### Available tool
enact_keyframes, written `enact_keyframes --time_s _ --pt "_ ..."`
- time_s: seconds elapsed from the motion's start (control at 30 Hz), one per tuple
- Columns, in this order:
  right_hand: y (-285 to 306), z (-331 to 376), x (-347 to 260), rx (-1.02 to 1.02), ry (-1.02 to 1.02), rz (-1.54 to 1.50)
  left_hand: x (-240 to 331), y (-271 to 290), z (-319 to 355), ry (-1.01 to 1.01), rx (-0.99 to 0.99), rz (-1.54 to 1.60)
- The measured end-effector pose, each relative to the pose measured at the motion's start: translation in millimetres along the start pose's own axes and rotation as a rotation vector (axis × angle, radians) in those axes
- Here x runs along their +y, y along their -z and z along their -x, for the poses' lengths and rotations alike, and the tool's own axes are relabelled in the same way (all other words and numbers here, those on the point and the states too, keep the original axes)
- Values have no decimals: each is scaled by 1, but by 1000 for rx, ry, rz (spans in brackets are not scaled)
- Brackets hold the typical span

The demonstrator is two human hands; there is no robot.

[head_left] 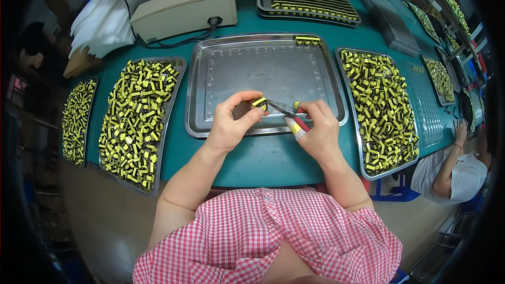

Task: Assembling or inspecting small yellow and black electronic components using hands and pliers at a factory workbench.

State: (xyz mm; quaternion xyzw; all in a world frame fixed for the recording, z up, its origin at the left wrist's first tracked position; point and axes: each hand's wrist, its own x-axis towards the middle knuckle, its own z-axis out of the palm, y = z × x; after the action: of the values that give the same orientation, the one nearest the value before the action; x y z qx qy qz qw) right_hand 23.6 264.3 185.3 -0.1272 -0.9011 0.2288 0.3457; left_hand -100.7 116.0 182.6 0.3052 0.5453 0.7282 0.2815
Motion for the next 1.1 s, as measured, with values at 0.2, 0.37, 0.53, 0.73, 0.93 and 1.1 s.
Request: enact_keyframes --time_s 0.2,0.37,0.53,0.73,0.93,1.1 --pt "1 0 -2 5 -9 0 2 -1 -1 -41 1 -18" --pt "2 -1 -3 16 0 -3 -4 3 -1 -74 15 -107" --pt "1 1 -2 14 2 -4 0 0 0 -89 30 -128" --pt "0 2 -2 10 5 5 1 -4 2 -146 76 -205" --pt "1 2 -2 17 20 24 3 -6 3 -175 97 -297" --pt "1 3 -2 31 19 60 2 -8 3 -187 134 -316"
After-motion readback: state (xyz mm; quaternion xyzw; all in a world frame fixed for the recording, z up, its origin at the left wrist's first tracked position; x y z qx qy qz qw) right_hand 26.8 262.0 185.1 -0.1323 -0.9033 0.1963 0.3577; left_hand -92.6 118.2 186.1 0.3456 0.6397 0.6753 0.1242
